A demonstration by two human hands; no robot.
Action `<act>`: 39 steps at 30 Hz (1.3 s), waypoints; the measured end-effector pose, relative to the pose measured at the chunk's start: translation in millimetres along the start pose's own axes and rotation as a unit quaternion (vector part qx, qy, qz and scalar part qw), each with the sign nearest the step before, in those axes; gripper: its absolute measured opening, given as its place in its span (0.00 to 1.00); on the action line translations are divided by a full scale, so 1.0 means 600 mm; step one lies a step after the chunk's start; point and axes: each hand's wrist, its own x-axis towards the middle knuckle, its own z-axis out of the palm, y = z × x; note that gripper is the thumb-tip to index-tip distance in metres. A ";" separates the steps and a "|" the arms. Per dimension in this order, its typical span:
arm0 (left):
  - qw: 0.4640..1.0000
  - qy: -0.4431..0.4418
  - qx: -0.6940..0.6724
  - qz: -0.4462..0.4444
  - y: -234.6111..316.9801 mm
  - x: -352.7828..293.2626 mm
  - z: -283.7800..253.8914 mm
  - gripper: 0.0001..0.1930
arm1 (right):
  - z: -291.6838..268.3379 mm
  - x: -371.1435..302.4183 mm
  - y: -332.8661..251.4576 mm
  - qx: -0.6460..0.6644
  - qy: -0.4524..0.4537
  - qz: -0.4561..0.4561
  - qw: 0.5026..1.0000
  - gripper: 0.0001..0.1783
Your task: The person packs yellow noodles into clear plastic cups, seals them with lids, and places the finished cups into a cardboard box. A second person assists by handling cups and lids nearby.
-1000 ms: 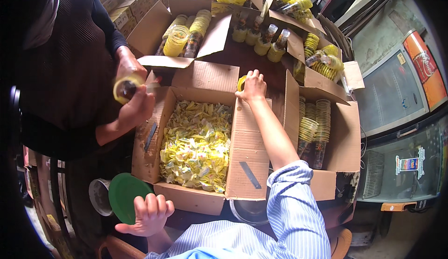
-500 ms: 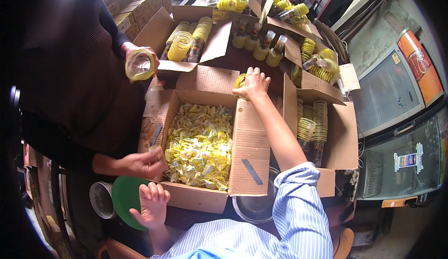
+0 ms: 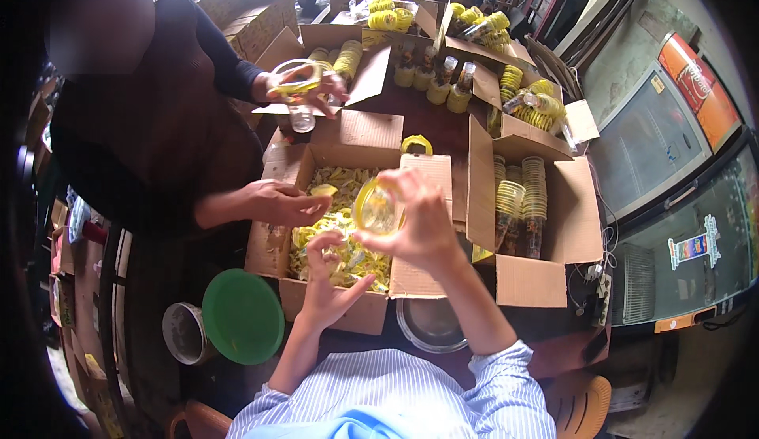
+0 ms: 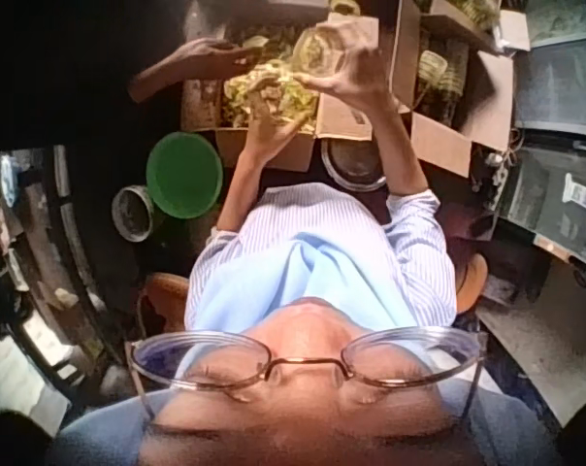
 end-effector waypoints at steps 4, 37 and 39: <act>0.997 0.035 0.013 0.074 -0.020 -0.009 0.030 0.37 | 0.027 -0.086 -0.046 0.039 -0.001 -0.001 0.999 0.40; 0.991 -0.132 -0.025 0.010 0.044 -0.048 -0.011 0.34 | 0.040 -0.157 -0.043 -0.123 0.018 -0.158 0.980 0.11; 0.988 -0.154 -0.010 0.016 0.044 -0.041 -0.014 0.31 | 0.046 -0.159 -0.039 -0.123 0.004 -0.158 0.980 0.11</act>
